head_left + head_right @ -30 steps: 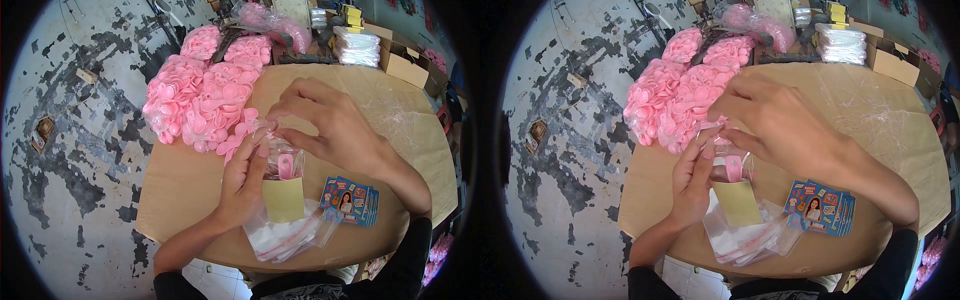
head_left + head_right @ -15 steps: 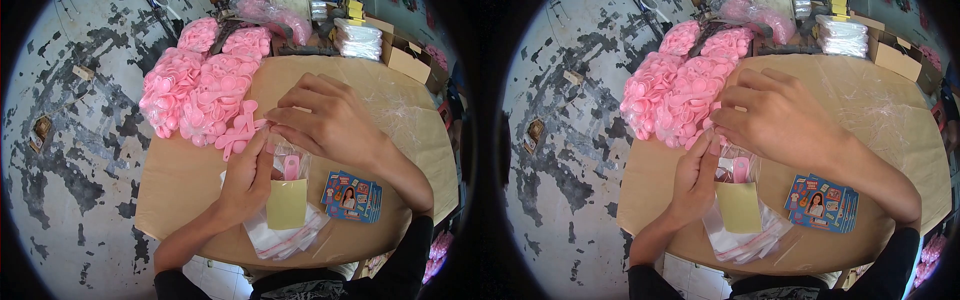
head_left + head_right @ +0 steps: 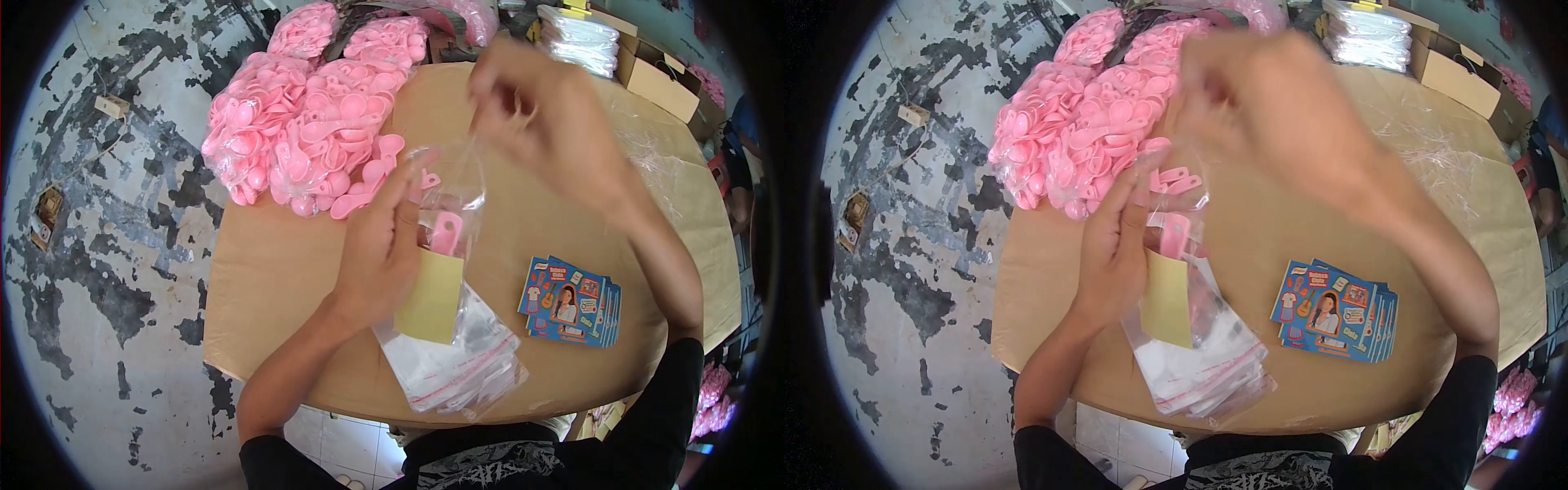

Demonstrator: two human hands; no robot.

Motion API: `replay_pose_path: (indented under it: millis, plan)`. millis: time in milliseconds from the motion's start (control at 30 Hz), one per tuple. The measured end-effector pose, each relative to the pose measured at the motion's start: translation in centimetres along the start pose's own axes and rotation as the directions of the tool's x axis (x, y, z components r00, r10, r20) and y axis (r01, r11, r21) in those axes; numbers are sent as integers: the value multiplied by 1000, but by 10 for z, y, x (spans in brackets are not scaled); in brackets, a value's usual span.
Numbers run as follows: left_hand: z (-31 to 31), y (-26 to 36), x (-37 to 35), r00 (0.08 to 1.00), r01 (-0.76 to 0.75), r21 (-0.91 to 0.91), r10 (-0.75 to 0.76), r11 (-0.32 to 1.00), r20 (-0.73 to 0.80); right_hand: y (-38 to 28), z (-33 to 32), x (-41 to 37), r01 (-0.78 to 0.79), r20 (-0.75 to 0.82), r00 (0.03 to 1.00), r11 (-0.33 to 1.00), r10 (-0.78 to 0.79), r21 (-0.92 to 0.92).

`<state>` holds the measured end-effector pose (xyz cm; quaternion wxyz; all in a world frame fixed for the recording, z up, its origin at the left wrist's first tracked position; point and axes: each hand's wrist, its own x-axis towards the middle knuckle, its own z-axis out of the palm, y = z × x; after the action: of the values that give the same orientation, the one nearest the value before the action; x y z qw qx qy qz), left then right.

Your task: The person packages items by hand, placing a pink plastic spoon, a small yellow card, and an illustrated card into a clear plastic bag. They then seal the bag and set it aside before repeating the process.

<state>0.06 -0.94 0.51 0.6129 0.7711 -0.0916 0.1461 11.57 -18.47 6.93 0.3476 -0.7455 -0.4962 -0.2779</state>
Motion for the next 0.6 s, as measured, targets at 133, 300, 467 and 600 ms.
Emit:
replay_pose_path:
  millis: [133,300,467,600]
  plan:
    - [-11,7,9,990,135,-366,-135,921,25,56,-59,18,-282,163,958,883,236,376]
    - [-16,2,18,976,144,-530,-210,836,-66,184,-86,-34,-221,489,771,892,407,-395]
    - [-26,-10,19,939,344,-407,-297,846,174,166,-97,-14,-452,215,823,836,525,-311]
    - [-23,-9,16,945,326,-451,-295,831,139,120,-86,-6,-334,384,868,942,315,-19]
